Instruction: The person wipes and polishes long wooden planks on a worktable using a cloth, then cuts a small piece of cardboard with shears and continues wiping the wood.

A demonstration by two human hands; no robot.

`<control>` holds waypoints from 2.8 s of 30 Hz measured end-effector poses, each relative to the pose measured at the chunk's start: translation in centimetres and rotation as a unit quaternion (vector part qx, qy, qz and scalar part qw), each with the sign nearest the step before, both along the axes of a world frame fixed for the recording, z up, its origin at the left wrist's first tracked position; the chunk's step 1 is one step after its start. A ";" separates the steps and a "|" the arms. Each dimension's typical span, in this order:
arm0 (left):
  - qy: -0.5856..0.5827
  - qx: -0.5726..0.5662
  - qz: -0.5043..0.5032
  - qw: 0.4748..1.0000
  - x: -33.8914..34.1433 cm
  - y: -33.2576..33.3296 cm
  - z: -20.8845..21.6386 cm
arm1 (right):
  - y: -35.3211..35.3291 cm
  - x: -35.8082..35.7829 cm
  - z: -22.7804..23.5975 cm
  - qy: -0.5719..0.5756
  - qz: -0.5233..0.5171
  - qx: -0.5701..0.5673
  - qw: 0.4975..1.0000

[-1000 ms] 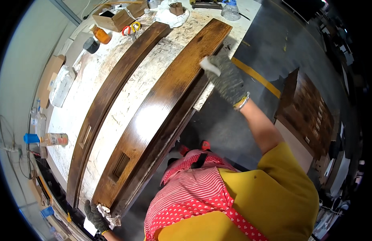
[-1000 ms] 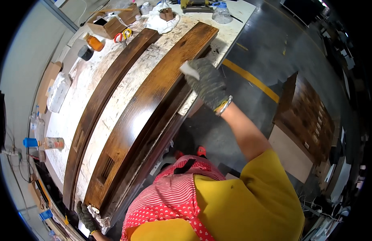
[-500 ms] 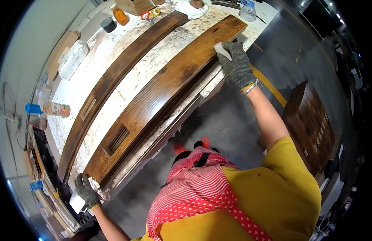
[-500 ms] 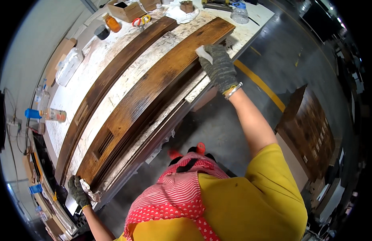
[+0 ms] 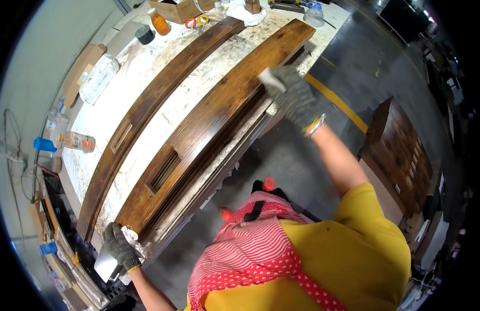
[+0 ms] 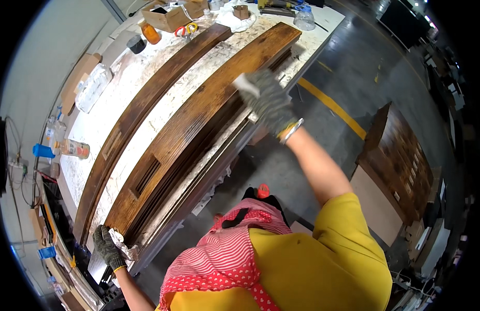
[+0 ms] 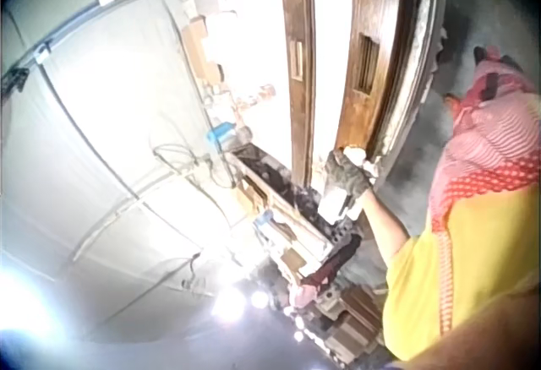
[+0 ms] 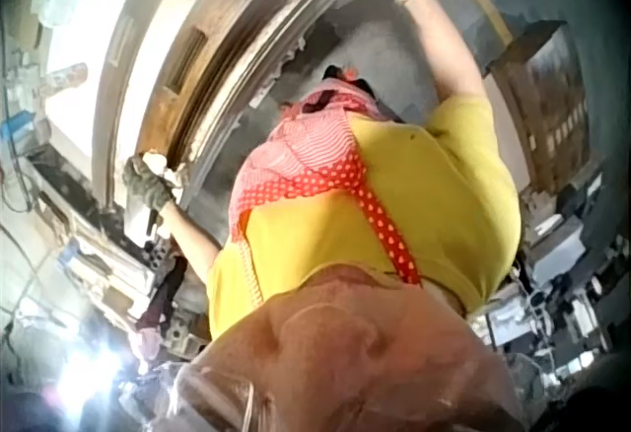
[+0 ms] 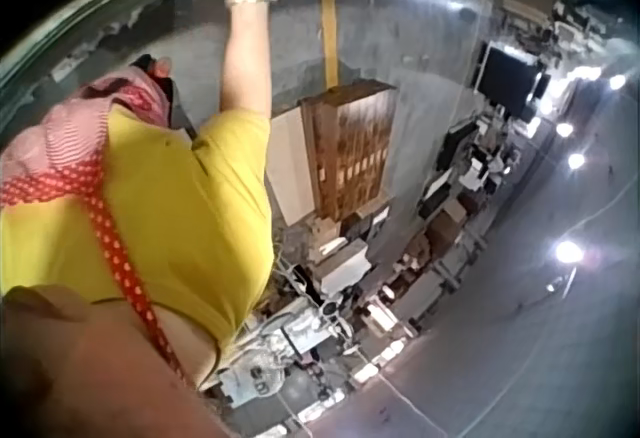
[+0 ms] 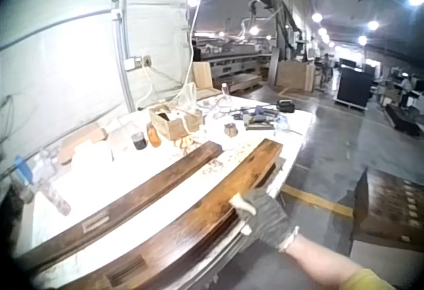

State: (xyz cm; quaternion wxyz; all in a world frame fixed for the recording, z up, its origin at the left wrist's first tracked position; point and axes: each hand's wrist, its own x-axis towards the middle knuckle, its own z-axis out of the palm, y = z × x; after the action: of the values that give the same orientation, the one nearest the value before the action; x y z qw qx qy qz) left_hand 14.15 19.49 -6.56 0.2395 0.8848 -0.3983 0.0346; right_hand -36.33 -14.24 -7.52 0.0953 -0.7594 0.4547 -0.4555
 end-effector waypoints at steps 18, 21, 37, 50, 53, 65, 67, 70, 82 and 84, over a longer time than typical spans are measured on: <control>0.063 -0.041 0.064 0.995 12.4 10.1 3.7 | 4.0 5.2 0.4 0.043 -0.047 -0.051 0.997; 0.113 -0.006 0.052 0.992 15.7 13.0 1.3 | 6.9 8.7 0.2 0.061 -0.015 -0.033 0.997; 0.125 0.072 -0.041 0.989 14.7 12.3 3.6 | 11.8 13.2 0.1 0.055 0.001 -0.044 0.998; 0.134 0.111 -0.064 0.983 16.6 12.9 3.3 | 21.3 23.0 0.6 0.097 0.119 0.017 0.988; 0.109 0.127 -0.085 0.982 16.0 12.5 3.8 | 24.5 26.1 0.0 0.097 0.109 -0.038 0.989; 0.110 0.156 -0.140 0.972 24.0 18.5 7.2 | 24.9 27.3 0.3 0.036 -0.026 -0.029 0.999; 0.114 0.177 -0.187 0.960 24.7 19.5 5.7 | 26.8 29.9 0.7 0.062 0.010 -0.090 0.994; 0.059 0.184 -0.212 0.958 24.6 18.9 5.1 | 32.1 35.2 1.2 0.125 0.111 -0.031 0.985; 0.086 0.161 -0.200 0.963 24.3 19.2 4.8 | 29.4 32.0 0.7 0.035 0.086 0.006 0.996; 0.082 0.159 -0.191 0.965 24.2 19.2 4.7 | 31.2 33.7 0.9 0.100 0.086 -0.052 0.990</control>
State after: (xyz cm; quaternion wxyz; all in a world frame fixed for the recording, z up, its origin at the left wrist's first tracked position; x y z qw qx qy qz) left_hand 38.32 38.64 -1.87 0.1299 0.8185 -0.5395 -0.1485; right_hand -2.61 16.97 -6.58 0.0487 -0.8413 0.3704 -0.3907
